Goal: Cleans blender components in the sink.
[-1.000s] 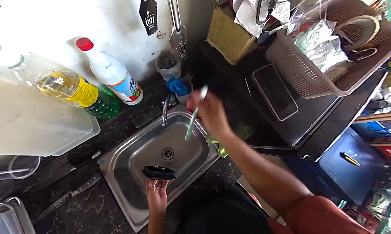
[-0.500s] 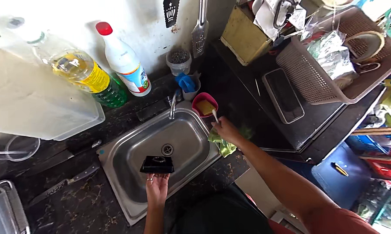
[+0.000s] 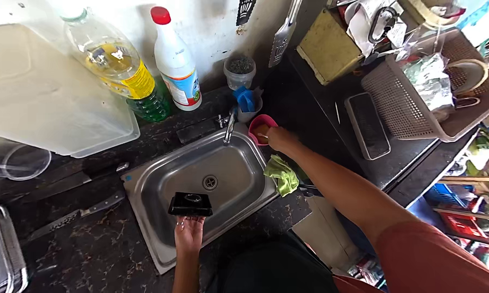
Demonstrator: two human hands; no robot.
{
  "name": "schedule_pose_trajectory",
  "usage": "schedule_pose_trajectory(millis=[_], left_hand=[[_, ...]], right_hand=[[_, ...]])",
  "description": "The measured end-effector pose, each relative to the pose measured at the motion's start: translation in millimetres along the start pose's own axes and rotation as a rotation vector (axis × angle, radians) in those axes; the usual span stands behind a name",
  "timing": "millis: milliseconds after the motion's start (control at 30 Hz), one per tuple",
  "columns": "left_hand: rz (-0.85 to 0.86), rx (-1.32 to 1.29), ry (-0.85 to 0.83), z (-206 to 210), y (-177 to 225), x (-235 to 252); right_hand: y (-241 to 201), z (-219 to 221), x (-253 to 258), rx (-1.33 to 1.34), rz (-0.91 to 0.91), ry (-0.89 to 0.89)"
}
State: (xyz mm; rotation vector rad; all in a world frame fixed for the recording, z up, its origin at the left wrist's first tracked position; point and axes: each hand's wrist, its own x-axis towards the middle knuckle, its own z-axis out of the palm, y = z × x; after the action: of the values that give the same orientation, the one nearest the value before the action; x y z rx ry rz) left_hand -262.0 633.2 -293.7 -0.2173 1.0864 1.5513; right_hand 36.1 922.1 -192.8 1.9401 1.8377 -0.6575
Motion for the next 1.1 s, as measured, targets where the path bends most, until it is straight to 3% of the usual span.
schedule_pose_trajectory(millis=[133,300,467,600,700,767,1000,1100], left_hand=[[0.035,-0.034,-0.039,-3,6,-6],[0.062,-0.042,-0.108,-4,7,-2],[-0.047,-0.219,0.013,8,19,-19],[-0.094,-0.343,-0.126,11,20,-19],[-0.103,-0.37,-0.132,21,18,-23],[-0.075,-0.358,-0.086,30,14,-25],[0.066,-0.126,0.072,52,14,-46],[0.133,-0.047,-0.03,50,14,-45]], right_hand=[[-17,-5,3,-0.102,0.071,-0.06],[-7,-25,7,-0.101,-0.027,-0.071],[11,-37,-55,0.304,-0.169,0.072],[5,14,-117,0.621,-0.314,-0.107],[-10,70,-146,0.555,-0.453,-0.224],[-22,85,-162,0.492,-0.56,-0.292],[-70,86,-203,0.23,-0.76,-0.266],[-88,76,-213,0.06,-0.807,-0.274]])
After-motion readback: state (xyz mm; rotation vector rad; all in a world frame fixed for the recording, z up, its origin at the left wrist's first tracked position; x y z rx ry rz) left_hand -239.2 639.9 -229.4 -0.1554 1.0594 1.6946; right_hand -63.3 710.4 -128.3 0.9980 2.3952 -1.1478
